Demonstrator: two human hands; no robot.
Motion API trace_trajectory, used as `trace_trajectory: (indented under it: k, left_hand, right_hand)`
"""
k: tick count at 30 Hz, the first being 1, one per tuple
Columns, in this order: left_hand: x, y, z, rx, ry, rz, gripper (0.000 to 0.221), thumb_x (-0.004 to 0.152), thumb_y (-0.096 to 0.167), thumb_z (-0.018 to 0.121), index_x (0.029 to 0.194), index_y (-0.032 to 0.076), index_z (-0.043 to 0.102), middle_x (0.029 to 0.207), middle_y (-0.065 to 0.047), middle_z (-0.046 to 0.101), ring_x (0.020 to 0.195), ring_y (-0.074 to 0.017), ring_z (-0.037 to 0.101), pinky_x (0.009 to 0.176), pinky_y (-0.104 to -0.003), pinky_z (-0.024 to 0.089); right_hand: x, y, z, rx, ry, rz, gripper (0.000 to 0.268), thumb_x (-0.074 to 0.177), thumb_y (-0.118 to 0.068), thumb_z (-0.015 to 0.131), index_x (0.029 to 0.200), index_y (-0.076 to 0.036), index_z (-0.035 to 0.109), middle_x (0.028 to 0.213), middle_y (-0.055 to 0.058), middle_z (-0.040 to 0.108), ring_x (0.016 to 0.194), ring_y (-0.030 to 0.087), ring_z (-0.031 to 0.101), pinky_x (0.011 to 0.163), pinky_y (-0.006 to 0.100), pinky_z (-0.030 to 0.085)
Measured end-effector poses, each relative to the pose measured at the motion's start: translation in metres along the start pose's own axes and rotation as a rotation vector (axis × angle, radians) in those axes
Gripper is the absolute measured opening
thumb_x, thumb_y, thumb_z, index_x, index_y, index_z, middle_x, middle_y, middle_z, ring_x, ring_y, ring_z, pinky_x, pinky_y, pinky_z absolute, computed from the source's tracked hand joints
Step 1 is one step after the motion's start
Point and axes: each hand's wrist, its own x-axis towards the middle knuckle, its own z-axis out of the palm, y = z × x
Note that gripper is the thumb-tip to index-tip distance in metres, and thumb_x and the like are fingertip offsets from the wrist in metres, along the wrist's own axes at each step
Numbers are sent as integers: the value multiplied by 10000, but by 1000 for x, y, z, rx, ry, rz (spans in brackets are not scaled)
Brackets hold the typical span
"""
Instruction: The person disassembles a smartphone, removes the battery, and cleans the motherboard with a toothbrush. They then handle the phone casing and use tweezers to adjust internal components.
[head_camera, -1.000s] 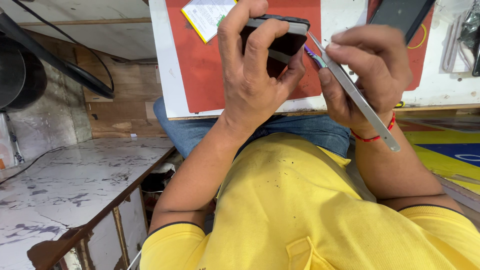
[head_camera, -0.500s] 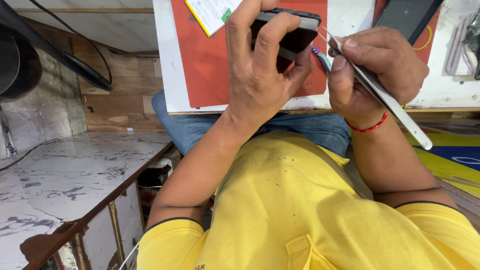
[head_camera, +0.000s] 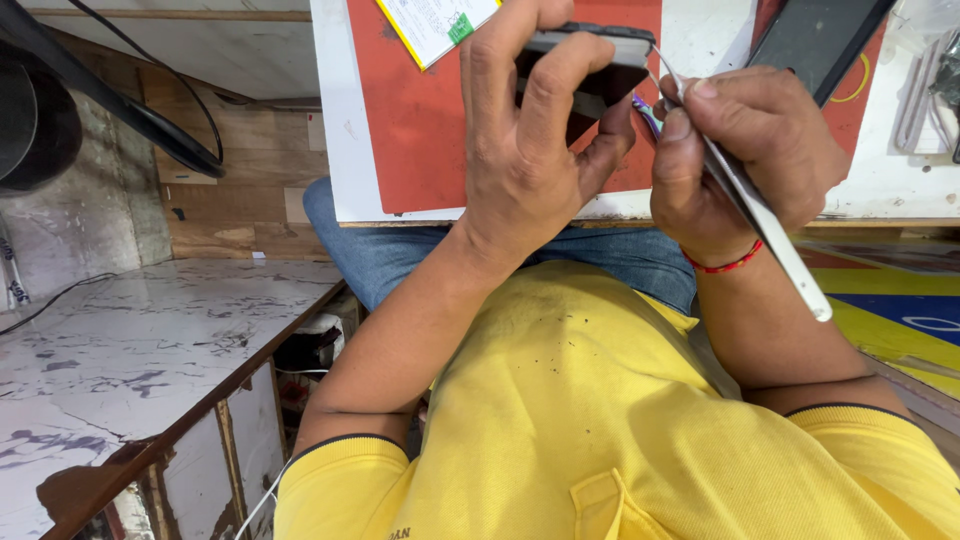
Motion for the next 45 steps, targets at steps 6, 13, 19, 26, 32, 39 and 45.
trace_trajectory:
  k: [6,13,19,26,32,39,45]
  left_hand:
    - [-1,4,3,11,10,5,586,909,63,918,1336,185,537,1386,-29,421,1224,-202,500,965,-326,485]
    - [-1,2,4,-27,23,30,588,914,18,895,1332,176,511,1344,-38,419,1207,-202,497,942,-312,487]
    - [-1,2,3,-17,34,25,602,894,24,905,1327,181,517,1321,-34,435,1200,-199,505,942,-314,483]
    - [3,5,1,0,29,47,586,906,39,903,1322,162,509,1363,-57,434,1211,-221,500,993,-344,489]
    - [10,8,4,3,4,22,565,894,16,878,1298,177,516,1278,-31,435,1175,-219,511,927,-341,487]
    - [14,10,5,4,1,30,562,867,14,884,1266,178,524,1240,-26,438,1137,-220,523,900,-346,495]
    - [13,7,3,9,-1,67,566,853,19,896,1253,163,524,1242,-39,438,1139,-222,519,936,-354,516]
  right_hand:
    - [1,-7,4,-39,31,43,82,1030,67,672,1096,72,624,945,208,699,828,296,714,700,347,567]
    - [-6,-19,11,388,153,416,117,1136,-36,668,1178,44,593,1074,163,658,906,196,743,780,290,632]
    - [-3,-14,4,-35,69,88,102,1007,61,689,1087,88,630,964,223,702,840,323,723,703,370,579]
    - [0,-9,-1,-44,-30,-24,125,1059,90,707,1158,44,645,1028,215,701,884,320,729,754,375,604]
    - [4,-10,5,-119,15,-63,150,1024,98,715,1153,44,660,1003,207,694,858,321,713,751,389,594]
    - [6,-18,-8,-117,-54,92,110,1093,78,731,1177,43,670,1023,188,692,873,277,717,774,327,591]
    - [6,-16,-21,-7,-93,205,73,1109,95,731,1095,87,660,996,197,692,846,255,727,751,305,576]
